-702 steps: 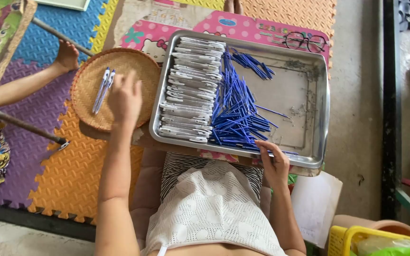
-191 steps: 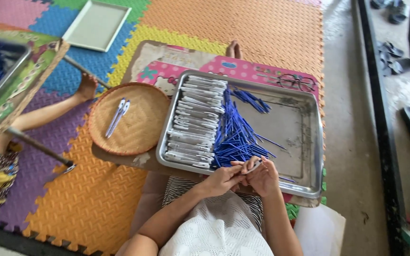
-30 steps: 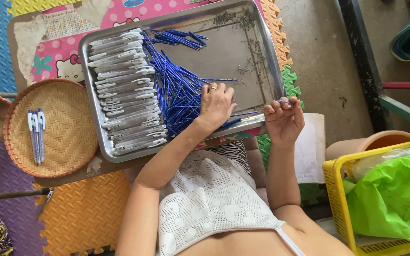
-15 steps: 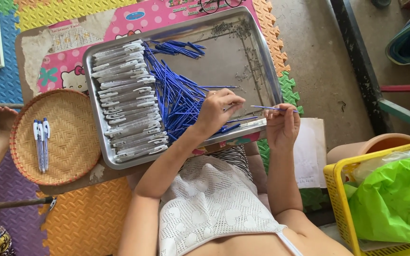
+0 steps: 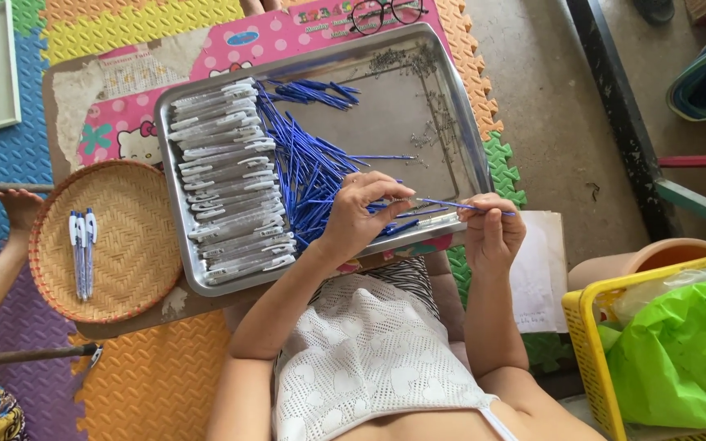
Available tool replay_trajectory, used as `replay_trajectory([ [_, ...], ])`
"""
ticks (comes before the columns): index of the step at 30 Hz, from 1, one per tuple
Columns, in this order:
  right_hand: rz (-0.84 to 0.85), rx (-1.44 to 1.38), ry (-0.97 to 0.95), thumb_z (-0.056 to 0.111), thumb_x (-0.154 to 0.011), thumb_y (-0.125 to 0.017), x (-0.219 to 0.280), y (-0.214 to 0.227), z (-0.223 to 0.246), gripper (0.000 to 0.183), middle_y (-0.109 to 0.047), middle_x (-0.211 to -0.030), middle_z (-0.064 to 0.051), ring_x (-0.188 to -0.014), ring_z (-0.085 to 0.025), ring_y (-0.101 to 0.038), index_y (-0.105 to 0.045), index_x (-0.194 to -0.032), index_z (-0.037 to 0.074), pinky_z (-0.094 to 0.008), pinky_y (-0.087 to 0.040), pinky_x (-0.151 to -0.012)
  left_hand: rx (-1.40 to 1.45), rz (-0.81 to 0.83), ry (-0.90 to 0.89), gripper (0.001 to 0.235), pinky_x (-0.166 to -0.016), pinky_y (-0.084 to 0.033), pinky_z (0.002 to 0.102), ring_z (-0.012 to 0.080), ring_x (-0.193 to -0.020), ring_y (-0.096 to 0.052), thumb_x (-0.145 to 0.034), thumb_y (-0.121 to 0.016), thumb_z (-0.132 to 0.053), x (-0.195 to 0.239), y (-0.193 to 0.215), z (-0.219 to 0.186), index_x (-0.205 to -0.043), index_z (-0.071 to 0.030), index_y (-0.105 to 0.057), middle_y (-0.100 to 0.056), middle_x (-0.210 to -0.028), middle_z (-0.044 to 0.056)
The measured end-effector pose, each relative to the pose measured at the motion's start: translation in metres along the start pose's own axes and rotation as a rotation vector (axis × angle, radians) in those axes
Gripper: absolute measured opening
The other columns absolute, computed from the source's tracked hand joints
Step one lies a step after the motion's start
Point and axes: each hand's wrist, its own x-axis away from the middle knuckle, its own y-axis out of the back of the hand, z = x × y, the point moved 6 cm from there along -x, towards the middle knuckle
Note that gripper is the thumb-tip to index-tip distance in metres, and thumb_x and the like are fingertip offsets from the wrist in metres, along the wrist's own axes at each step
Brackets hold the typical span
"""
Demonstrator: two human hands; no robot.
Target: The person sits on a floor mat and assembles blue pens by inserting blue ink cartridges into white pen bodies. They pick up a pen body and a cartridge from a metal tray, insert the cartridge, and place the assembled pen into a woven basket.
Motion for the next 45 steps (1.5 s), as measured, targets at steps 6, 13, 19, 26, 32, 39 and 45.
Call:
replay_trajectory([
  [6,0.030,0.045,-0.017,0.018,-0.109,-0.056,0.000,-0.005,-0.003,0.031,-0.065,-0.088,-0.026,-0.080,-0.030,-0.067,-0.063,-0.103,-0.012,-0.037,-0.057,-0.076,0.017,0.007,0.011,0.020,-0.098,-0.044,0.036,0.0127,-0.095,-0.072,-0.092,-0.087,-0.014,0.002,-0.002,0.001,-0.109,-0.023,-0.084,-0.078,-0.095,-0.001],
  [13,0.027,0.037,0.018,0.020,-0.110,-0.055,-0.002,-0.005,0.006,0.033,-0.064,-0.087,-0.024,-0.081,-0.029,-0.064,-0.063,-0.100,-0.010,-0.037,-0.056,-0.077,-0.015,0.016,-0.017,0.018,-0.095,-0.044,0.035,0.0137,-0.091,-0.070,-0.090,-0.087,-0.011,0.010,0.002,-0.006,-0.106,-0.020,-0.085,-0.077,-0.092,0.001],
  [19,0.091,0.091,0.042,0.016,-0.107,-0.057,-0.003,-0.014,0.006,0.030,-0.063,-0.082,-0.026,-0.077,-0.031,-0.063,-0.063,-0.096,-0.012,-0.042,-0.053,-0.076,0.014,-0.006,0.000,0.017,-0.097,-0.044,0.037,0.0148,-0.094,-0.070,-0.092,-0.086,-0.012,0.012,0.009,-0.011,-0.107,-0.019,-0.084,-0.078,-0.094,0.002],
  [26,0.082,0.101,0.041,0.016,-0.109,-0.056,-0.003,-0.016,0.007,0.031,-0.063,-0.083,-0.025,-0.077,-0.031,-0.064,-0.062,-0.098,-0.012,-0.043,-0.053,-0.081,0.008,-0.011,-0.007,0.018,-0.099,-0.043,0.036,0.0134,-0.094,-0.070,-0.091,-0.086,-0.012,0.014,0.012,-0.008,-0.107,-0.020,-0.084,-0.077,-0.093,0.000],
  [32,0.093,0.113,-0.005,0.016,-0.107,-0.059,0.002,-0.022,0.007,0.030,-0.064,-0.086,-0.026,-0.079,-0.033,-0.066,-0.064,-0.098,-0.012,-0.043,-0.054,-0.080,-0.043,-0.002,-0.035,0.015,-0.098,-0.042,0.036,0.0130,-0.090,-0.070,-0.090,-0.087,-0.015,0.017,0.012,-0.007,-0.103,-0.020,-0.084,-0.076,-0.091,-0.001],
  [39,0.136,-0.057,-0.198,0.016,-0.109,-0.059,0.017,-0.039,-0.017,0.029,-0.065,-0.093,-0.024,-0.085,-0.030,-0.069,-0.066,-0.104,-0.011,-0.038,-0.058,-0.083,-0.163,-0.088,-0.134,0.012,-0.098,-0.045,0.030,0.0116,-0.087,-0.071,-0.086,-0.089,-0.022,0.031,0.004,-0.014,-0.096,-0.025,-0.082,-0.073,-0.087,-0.006],
  [45,0.057,-0.557,-0.645,0.020,-0.112,-0.052,0.060,-0.027,-0.084,0.028,-0.074,-0.119,-0.023,-0.099,-0.016,-0.068,-0.070,-0.122,0.001,-0.034,-0.044,-0.103,-0.214,-0.150,-0.175,0.021,-0.099,-0.047,0.030,0.0105,-0.092,-0.072,-0.090,-0.086,-0.033,0.045,0.011,-0.016,-0.109,-0.030,-0.080,-0.073,-0.093,-0.007],
])
